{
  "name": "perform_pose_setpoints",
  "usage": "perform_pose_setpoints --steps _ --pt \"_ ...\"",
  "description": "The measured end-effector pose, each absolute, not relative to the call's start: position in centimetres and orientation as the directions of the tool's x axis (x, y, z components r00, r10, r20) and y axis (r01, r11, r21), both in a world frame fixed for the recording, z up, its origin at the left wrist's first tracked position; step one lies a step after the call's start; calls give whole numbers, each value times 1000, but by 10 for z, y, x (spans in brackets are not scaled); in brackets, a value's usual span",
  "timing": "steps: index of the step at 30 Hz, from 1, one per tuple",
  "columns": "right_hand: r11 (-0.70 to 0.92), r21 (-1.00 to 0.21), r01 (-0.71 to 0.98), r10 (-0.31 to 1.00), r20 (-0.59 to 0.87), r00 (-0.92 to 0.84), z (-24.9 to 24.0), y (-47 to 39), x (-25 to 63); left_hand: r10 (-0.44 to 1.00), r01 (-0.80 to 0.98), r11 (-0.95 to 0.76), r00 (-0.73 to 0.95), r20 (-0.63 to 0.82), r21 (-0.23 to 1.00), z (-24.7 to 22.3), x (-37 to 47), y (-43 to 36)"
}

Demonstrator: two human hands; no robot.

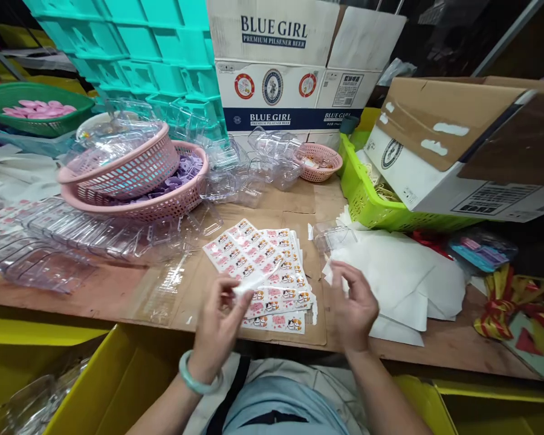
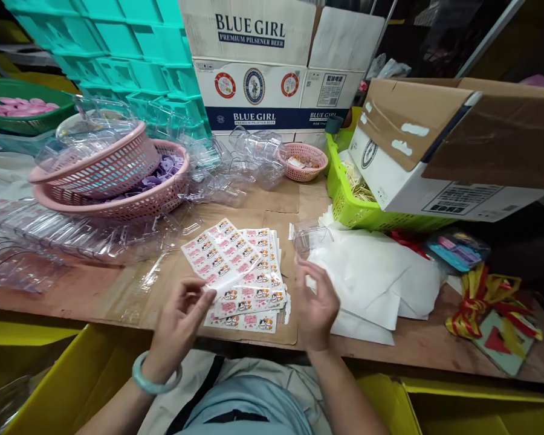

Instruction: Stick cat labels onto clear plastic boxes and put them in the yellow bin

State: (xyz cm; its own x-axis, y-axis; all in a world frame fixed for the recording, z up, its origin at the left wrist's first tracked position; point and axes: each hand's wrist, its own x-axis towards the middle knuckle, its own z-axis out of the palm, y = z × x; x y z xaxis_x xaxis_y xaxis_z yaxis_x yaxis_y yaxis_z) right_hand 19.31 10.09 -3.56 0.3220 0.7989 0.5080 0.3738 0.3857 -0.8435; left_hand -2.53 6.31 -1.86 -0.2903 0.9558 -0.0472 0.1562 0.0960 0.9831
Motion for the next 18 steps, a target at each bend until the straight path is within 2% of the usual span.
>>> perform_pose_setpoints --steps 2,3,4,5,6,7,9,11,12,13,15,16,18 --pt "568 -619 543 746 666 -22 -33 92 183 981 -88 193 19 -192 977 -11 0 64" --pt "632 -539 557 717 679 -156 -33 88 178 961 -227 266 131 -242 937 -10 14 66" --pt "656 -510 555 711 666 -228 -34 85 175 943 -334 322 192 -270 886 -10 26 70" --pt "638 -541 548 733 644 -218 -36 82 173 934 -399 352 210 -289 847 -11 37 75" --pt "582 -621 525 777 616 -133 -37 81 174 933 -428 357 206 -295 830 -13 45 81" --pt "500 -728 468 828 560 -14 -39 81 177 935 -417 350 203 -290 839 -15 51 86" --pt "305 -917 258 925 350 150 -40 85 190 937 -314 312 255 -237 897 -18 59 98" --pt "145 -986 87 974 158 161 -39 94 209 923 -189 241 347 -165 952 -18 66 109" --pt "110 -992 65 979 120 167 -37 100 220 922 -148 208 361 -143 967 -18 70 115" --pt "115 -990 85 968 131 213 -34 108 230 928 -130 191 346 -136 973 -19 74 120" --pt "207 -942 266 899 290 327 -28 127 251 951 -166 213 263 -165 963 -20 83 132" --pt "260 -873 413 862 402 309 -25 139 261 956 -206 241 217 -196 948 -22 86 137" --pt "362 -623 693 825 560 73 -22 162 275 953 -280 294 157 -258 914 -25 92 148"
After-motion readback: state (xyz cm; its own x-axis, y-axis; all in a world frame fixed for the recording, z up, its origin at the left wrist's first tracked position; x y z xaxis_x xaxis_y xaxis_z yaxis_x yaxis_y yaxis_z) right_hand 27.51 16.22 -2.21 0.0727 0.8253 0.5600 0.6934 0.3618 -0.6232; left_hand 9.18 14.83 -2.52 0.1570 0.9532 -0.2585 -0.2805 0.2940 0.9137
